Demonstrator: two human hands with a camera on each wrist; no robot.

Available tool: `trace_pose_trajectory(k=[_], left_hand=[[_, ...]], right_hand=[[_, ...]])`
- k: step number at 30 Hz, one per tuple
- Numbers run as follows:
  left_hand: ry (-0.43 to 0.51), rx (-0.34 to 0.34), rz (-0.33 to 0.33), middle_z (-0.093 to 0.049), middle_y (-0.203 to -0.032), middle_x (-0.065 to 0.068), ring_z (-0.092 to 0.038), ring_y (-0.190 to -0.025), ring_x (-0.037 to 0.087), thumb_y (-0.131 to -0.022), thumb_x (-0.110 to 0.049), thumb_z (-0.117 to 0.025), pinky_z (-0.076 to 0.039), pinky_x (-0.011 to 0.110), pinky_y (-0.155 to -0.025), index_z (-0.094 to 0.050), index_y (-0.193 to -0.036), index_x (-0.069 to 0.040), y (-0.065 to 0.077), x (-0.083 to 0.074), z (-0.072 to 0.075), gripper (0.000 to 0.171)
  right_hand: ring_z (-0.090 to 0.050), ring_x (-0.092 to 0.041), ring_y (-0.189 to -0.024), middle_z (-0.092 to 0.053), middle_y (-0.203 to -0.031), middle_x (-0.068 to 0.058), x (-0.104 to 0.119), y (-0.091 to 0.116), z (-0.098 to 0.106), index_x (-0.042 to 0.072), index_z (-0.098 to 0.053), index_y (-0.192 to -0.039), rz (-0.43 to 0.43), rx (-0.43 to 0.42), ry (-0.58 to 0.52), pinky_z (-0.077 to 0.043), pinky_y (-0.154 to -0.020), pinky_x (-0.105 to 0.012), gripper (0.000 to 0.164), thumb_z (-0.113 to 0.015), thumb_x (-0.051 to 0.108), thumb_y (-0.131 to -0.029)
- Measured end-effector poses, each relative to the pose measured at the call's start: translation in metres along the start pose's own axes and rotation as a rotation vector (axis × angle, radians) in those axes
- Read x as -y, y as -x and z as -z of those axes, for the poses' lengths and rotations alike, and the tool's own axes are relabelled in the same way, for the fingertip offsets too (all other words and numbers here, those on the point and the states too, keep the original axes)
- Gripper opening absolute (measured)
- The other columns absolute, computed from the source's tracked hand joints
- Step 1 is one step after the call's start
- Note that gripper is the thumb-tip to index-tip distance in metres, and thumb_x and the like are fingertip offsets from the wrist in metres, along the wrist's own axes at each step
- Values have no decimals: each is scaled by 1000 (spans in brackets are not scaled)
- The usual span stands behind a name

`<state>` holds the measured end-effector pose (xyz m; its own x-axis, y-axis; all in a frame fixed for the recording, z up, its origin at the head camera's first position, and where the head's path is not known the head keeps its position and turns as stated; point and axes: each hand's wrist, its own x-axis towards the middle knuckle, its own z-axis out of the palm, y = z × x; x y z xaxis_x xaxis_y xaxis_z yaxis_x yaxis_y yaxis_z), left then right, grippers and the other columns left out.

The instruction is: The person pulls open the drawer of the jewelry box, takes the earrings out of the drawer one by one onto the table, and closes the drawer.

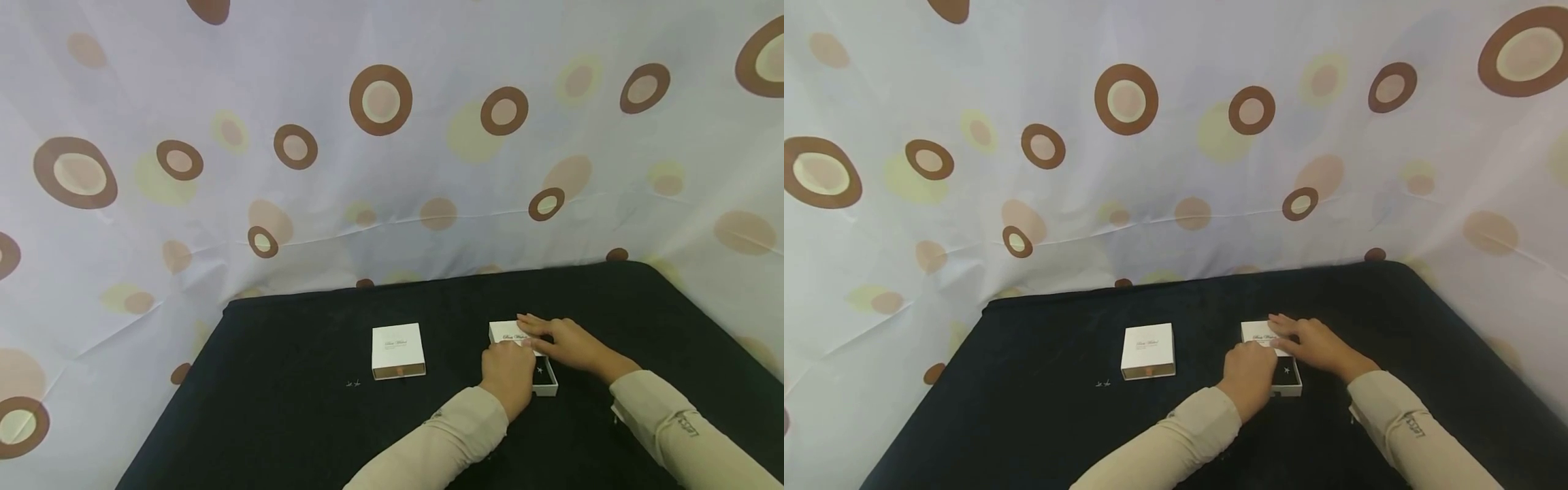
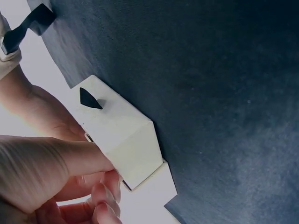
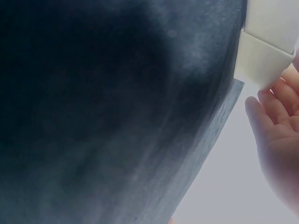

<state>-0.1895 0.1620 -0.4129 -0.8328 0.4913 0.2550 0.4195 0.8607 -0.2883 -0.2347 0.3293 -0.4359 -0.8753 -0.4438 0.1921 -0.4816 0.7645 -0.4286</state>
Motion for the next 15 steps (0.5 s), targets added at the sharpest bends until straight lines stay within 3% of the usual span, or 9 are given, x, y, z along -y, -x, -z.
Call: trace_pose_trajectory(k=[8,15], left_hand=[[12,65,10,-68,-86,-8,-61,-70,8,-81,-39,-73,-50,22,-56,-69,-107,-34,-2,0,-3,26],[65,96,33,-69,-88,-10,-62,-73,7,-71,-45,-82,-51,22,-57,-72,-100,-33,-4,2,-5,33]], right_hand=[[-48,-44,-122,-42,-142,-24,0,0,-2,-5,-52,-132,1,4,0,-42,-96,-58,47,-60,23,-95],[-53,-42,-118,-44,-141,-23,-1,-1,-4,-4,-53,-131,5,-1,15,-44,-94,-56,47,-60,25,-95]])
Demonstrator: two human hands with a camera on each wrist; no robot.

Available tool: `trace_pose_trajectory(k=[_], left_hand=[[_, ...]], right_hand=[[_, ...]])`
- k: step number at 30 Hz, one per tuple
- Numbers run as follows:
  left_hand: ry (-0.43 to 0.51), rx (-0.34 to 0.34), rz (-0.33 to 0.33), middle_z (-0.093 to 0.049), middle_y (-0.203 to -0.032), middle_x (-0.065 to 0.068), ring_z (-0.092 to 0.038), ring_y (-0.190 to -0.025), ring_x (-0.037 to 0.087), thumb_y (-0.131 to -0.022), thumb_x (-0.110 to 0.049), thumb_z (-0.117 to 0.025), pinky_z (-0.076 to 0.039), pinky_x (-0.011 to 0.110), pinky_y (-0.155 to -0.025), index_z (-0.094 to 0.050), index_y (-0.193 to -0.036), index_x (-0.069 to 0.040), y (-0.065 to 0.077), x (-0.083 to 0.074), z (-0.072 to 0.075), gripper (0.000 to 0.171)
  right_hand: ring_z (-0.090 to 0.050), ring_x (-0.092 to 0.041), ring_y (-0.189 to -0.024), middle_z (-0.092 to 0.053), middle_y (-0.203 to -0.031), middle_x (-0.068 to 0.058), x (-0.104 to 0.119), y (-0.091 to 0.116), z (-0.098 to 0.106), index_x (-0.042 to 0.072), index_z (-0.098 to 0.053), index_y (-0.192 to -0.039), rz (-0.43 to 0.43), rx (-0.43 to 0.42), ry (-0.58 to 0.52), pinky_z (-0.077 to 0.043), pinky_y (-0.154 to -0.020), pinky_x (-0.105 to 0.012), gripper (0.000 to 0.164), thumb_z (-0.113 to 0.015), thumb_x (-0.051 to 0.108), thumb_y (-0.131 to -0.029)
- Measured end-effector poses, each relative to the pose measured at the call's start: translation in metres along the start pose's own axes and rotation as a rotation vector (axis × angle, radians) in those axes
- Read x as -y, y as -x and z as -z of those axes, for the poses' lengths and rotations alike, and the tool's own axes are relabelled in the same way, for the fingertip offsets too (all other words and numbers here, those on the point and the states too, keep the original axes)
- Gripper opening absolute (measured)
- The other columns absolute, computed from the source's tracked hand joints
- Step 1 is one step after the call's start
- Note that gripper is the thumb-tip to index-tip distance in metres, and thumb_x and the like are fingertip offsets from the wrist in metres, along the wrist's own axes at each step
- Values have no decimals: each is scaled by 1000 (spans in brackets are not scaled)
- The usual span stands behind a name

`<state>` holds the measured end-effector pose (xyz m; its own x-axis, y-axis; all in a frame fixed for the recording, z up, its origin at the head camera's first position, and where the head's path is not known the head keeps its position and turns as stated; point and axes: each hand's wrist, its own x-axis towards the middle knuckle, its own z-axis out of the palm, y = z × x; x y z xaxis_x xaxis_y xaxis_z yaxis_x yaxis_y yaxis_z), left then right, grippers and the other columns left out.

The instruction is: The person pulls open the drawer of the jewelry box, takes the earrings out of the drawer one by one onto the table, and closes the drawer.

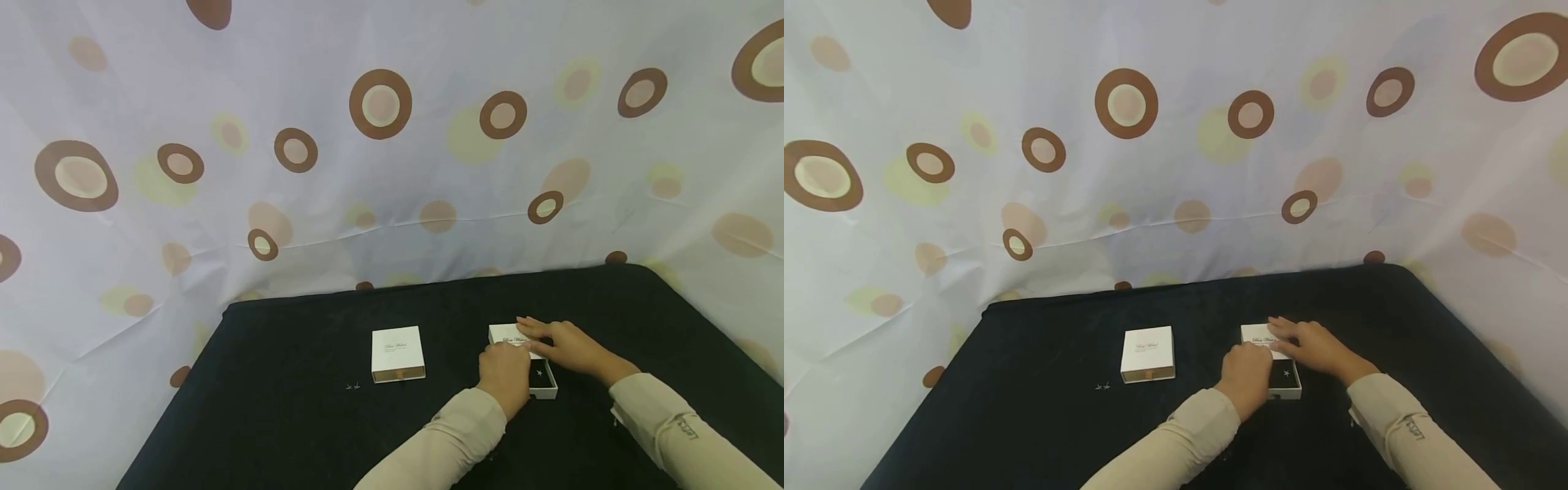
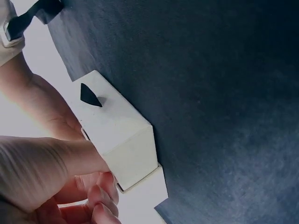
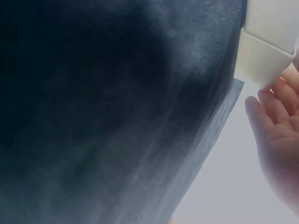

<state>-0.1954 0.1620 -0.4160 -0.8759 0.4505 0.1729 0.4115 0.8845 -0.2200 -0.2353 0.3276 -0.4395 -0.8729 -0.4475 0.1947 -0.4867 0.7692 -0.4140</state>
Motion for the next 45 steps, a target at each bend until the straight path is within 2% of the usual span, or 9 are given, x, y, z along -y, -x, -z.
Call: trace_pose_trajectory(k=[6,16,22,31,39,45], left_hand=[[33,4,14,-69,-90,-10,-62,-73,8,-68,-45,-84,-52,22,-58,-73,-99,-32,-1,1,-2,35],[135,-9,22,-69,-85,-7,-64,-74,10,-74,-33,-81,-52,22,-58,-74,-93,-24,0,6,-7,22],[124,7,10,-69,-85,-8,-65,-76,8,-76,-34,-80,-53,21,-61,-74,-96,-25,1,6,-7,22],[120,-13,1,-69,-80,-7,-64,-72,7,-77,-30,-79,-52,20,-56,-74,-91,-24,2,9,-6,16],[146,-19,7,-69,-79,-7,-65,-72,7,-76,-27,-80,-52,20,-56,-74,-89,-24,1,10,-10,14],[181,-70,-8,-68,-75,-6,-65,-67,8,-77,-23,-79,-50,19,-51,-74,-85,-22,3,14,-11,9]], right_hand=[[-53,-41,-119,-43,-142,-23,0,0,0,-3,-52,-132,-9,6,1,-44,-95,-56,48,-59,28,-95],[-52,-44,-119,-43,-142,-23,-2,1,-1,-3,-53,-132,-12,4,1,-43,-95,-58,49,-59,29,-95],[-51,-44,-120,-42,-142,-23,-2,2,-2,-3,-52,-132,-13,8,-8,-42,-95,-58,49,-58,30,-95],[-49,-44,-122,-42,-142,-23,0,2,0,-3,-52,-132,-19,7,-9,-42,-96,-58,50,-59,29,-95],[-48,-44,-123,-42,-143,-23,-1,2,-1,-3,-52,-132,-21,8,-13,-42,-96,-58,50,-59,30,-95],[-49,-44,-121,-42,-143,-23,-1,1,0,-4,-52,-132,-24,12,-8,-43,-95,-58,50,-59,30,-95]])
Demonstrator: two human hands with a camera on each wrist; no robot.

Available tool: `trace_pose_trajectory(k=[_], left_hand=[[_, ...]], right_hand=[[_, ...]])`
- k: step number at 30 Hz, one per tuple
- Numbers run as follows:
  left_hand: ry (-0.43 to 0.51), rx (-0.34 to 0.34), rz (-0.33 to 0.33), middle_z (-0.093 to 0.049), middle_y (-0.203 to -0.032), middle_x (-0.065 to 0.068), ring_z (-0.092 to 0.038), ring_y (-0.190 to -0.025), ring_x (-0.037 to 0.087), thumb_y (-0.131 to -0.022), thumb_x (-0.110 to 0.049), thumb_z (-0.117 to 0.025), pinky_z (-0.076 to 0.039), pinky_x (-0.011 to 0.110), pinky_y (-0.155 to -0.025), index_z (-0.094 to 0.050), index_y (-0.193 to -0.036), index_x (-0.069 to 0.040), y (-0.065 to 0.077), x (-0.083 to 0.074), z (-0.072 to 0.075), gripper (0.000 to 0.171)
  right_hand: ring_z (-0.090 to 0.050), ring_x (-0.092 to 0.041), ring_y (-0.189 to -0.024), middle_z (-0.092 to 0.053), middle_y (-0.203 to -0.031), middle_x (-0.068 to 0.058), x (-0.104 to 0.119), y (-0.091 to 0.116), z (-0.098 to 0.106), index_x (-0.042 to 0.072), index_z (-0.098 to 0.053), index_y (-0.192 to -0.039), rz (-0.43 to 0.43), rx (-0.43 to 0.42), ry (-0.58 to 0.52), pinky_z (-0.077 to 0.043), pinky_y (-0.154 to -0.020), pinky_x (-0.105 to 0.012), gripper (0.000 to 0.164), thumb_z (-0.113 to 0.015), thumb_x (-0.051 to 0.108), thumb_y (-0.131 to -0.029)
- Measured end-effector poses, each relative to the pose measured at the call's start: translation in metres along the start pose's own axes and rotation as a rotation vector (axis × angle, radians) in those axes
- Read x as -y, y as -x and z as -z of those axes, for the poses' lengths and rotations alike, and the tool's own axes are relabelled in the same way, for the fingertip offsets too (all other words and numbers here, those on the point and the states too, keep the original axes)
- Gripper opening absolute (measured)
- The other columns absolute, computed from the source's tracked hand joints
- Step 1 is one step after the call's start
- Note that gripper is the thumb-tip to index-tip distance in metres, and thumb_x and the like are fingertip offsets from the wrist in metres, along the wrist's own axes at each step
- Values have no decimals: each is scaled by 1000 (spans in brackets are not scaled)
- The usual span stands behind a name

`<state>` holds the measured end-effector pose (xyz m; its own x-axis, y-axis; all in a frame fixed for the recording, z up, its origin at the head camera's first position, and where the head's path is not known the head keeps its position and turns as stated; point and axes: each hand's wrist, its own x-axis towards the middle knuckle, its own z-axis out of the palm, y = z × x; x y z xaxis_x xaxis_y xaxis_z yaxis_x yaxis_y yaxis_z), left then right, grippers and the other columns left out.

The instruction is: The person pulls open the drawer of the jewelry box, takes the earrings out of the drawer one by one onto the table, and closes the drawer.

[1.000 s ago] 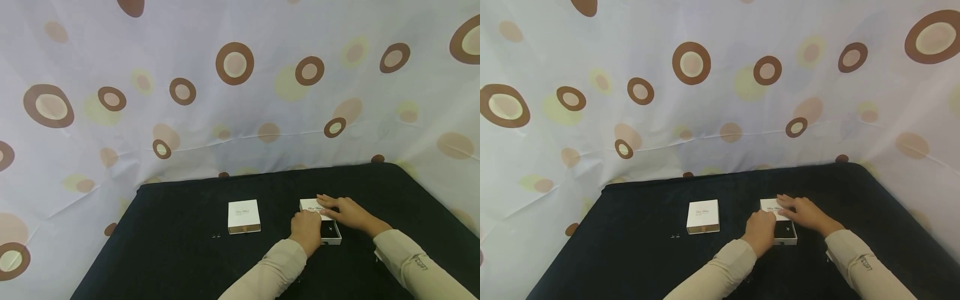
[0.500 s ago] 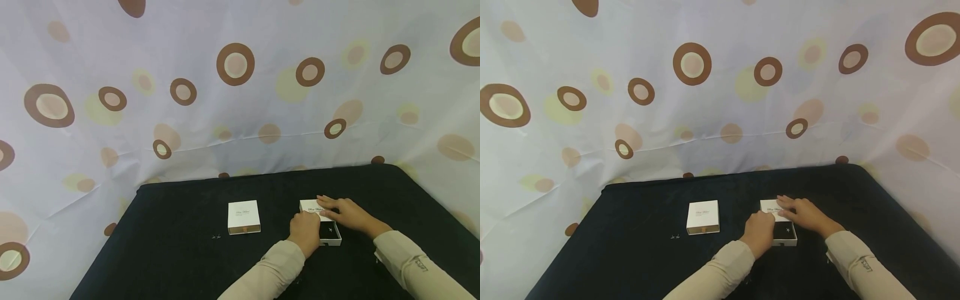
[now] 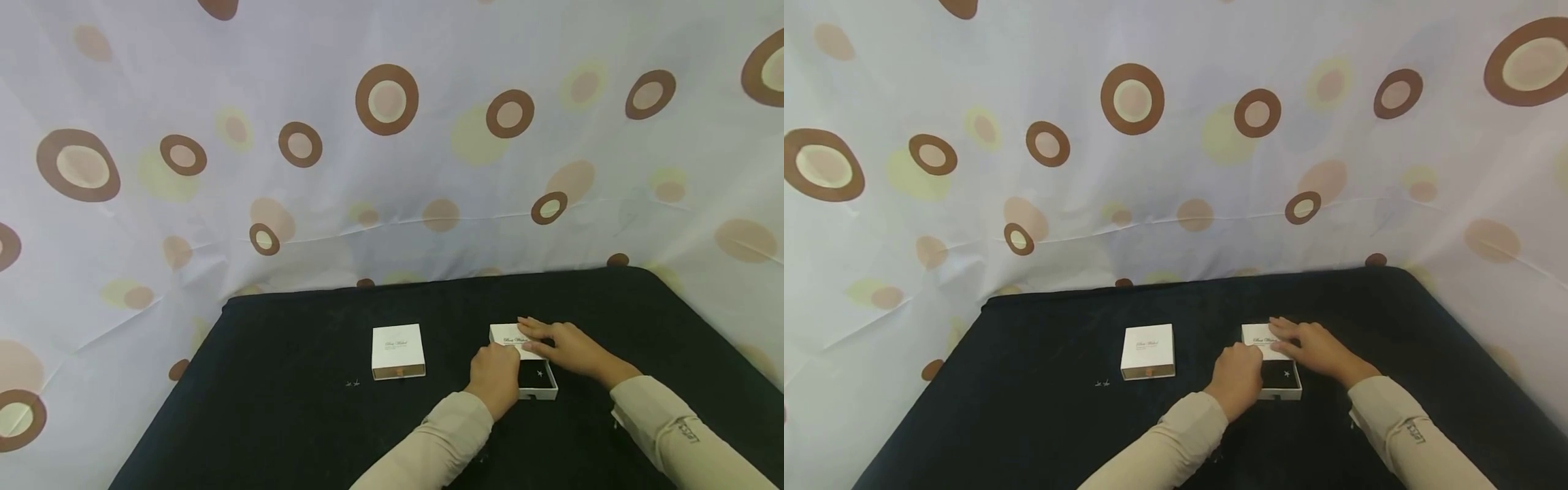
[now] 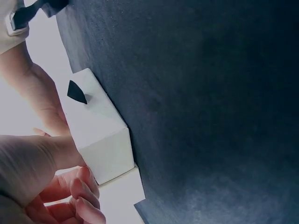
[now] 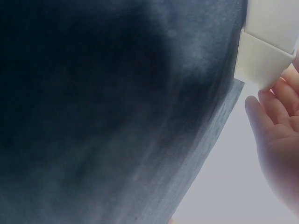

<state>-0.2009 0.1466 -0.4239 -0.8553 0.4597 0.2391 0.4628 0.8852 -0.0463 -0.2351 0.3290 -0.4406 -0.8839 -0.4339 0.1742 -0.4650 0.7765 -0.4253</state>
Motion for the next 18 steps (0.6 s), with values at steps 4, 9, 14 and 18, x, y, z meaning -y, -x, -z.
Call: trace_pose_trajectory(k=[4,9,14,18], left_hand=[[23,-21,-11,-68,-73,-6,-65,-65,8,-79,-22,-77,-50,18,-50,-74,-83,-21,0,2,0,6],[75,-15,-14,-66,-68,-8,-65,-62,7,-81,-22,-76,-49,17,-49,-73,-81,-21,1,4,0,4],[102,-15,-15,-66,-68,-8,-65,-62,7,-81,-20,-76,-49,17,-48,-73,-80,-19,0,6,-1,3],[114,-14,-4,-67,-71,-7,-65,-64,8,-81,-20,-76,-49,18,-48,-73,-81,-19,-2,7,-2,3]], right_hand=[[-50,-44,-121,-42,-143,-23,0,0,0,-3,-52,-133,0,-1,5,-43,-95,-58,50,-59,29,-95],[-49,-44,-122,-42,-143,-23,0,1,0,-3,-52,-133,0,4,-7,-43,-95,-57,50,-59,30,-95],[-47,-44,-123,-42,-143,-23,1,1,0,-3,-52,-133,-3,2,-16,-43,-95,-58,50,-59,30,-95],[-47,-44,-124,-41,-143,-23,1,0,0,-3,-51,-133,-5,3,-10,-42,-96,-58,50,-59,30,-95]])
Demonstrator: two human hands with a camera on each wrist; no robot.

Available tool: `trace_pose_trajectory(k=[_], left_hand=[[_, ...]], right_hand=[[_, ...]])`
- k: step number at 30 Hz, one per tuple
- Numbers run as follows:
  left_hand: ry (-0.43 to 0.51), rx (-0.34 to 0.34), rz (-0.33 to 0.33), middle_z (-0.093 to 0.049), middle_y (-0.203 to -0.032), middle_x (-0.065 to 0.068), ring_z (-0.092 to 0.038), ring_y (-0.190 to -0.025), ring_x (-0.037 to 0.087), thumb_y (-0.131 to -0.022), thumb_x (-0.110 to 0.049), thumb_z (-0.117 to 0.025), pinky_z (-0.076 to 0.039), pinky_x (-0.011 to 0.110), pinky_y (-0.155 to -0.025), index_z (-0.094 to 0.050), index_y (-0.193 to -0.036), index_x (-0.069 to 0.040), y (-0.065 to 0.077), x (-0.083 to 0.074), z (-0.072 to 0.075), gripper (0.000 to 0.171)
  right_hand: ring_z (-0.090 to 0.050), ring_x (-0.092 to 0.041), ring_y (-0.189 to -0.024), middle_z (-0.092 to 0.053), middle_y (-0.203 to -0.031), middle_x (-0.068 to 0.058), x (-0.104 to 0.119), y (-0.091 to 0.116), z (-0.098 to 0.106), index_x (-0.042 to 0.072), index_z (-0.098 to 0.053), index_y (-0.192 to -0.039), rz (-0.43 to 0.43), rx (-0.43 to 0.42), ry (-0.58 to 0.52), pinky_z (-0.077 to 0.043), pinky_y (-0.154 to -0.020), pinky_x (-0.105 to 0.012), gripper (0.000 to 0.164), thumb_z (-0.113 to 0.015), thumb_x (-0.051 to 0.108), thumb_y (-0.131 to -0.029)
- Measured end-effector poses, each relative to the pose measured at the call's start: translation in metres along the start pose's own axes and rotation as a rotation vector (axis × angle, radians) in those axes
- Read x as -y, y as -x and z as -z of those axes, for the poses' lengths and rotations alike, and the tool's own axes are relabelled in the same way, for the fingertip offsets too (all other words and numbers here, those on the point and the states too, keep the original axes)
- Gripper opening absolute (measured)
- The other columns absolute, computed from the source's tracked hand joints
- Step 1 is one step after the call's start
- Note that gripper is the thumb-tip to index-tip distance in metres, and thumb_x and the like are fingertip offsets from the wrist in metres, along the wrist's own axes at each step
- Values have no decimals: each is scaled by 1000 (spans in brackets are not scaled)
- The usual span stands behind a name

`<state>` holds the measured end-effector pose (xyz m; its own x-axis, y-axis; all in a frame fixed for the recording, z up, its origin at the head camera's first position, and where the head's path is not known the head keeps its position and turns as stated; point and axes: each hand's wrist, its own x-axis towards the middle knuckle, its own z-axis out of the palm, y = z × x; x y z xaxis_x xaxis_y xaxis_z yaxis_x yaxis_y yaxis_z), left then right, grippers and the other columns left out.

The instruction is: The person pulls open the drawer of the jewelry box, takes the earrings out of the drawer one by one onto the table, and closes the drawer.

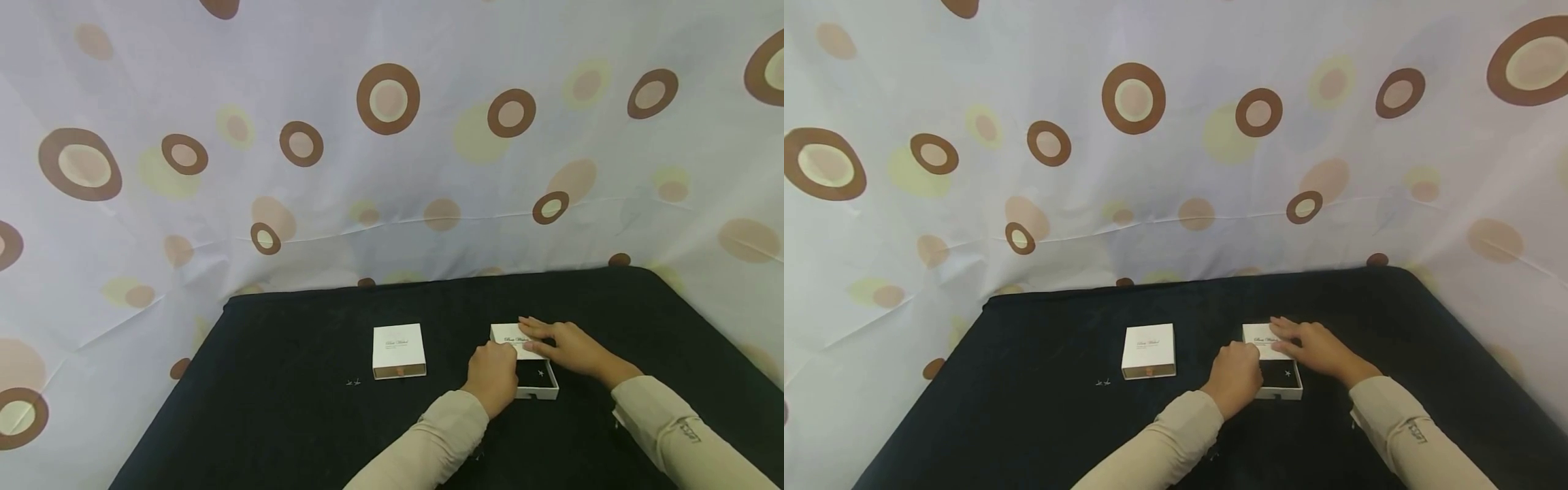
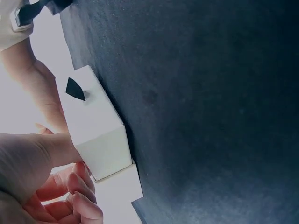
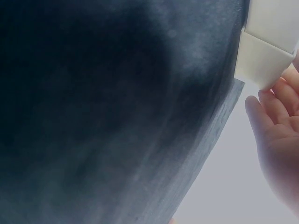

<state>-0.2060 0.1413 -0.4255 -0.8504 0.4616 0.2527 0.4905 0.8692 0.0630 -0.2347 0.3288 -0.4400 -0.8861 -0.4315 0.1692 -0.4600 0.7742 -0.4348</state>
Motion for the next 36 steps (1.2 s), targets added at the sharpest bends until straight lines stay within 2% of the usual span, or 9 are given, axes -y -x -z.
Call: trace_pose_trajectory(k=[4,11,23,29,36], left_hand=[[-1,-11,-12,-67,-71,-7,-65,-64,8,-81,-20,-76,-49,19,-48,-73,-80,-19,0,1,-1,3],[-65,-50,-63,-65,-72,-5,-64,-66,8,-81,-20,-75,-51,19,-53,-72,-79,-21,3,0,2,4],[-69,-88,-101,-65,-75,-3,-63,-68,8,-83,-19,-74,-51,18,-54,-75,-86,-18,9,1,3,4],[-84,-107,-97,-64,-72,-3,-62,-67,8,-81,-20,-75,-51,18,-54,-74,-81,-19,8,2,1,2],[-53,-124,-91,-61,-69,-4,-62,-65,8,-82,-16,-74,-50,17,-52,-74,-78,-18,7,3,3,5]], right_hand=[[-48,-44,-123,-41,-143,-23,0,0,0,-3,-51,-133,-1,5,3,-42,-96,-58,51,-58,31,-95],[-48,-44,-123,-41,-143,-23,0,0,2,-3,-51,-133,7,1,5,-42,-96,-58,50,-59,29,-95],[-47,-44,-123,-42,-143,-23,-1,0,0,-3,-51,-133,7,2,4,-42,-96,-58,51,-59,30,-95],[-48,-43,-123,-41,-143,-23,-1,0,-1,-3,-51,-133,13,4,4,-43,-95,-57,51,-58,30,-95],[-49,-44,-122,-42,-143,-23,-1,0,0,-3,-52,-133,8,2,8,-44,-94,-56,51,-58,30,-95]])
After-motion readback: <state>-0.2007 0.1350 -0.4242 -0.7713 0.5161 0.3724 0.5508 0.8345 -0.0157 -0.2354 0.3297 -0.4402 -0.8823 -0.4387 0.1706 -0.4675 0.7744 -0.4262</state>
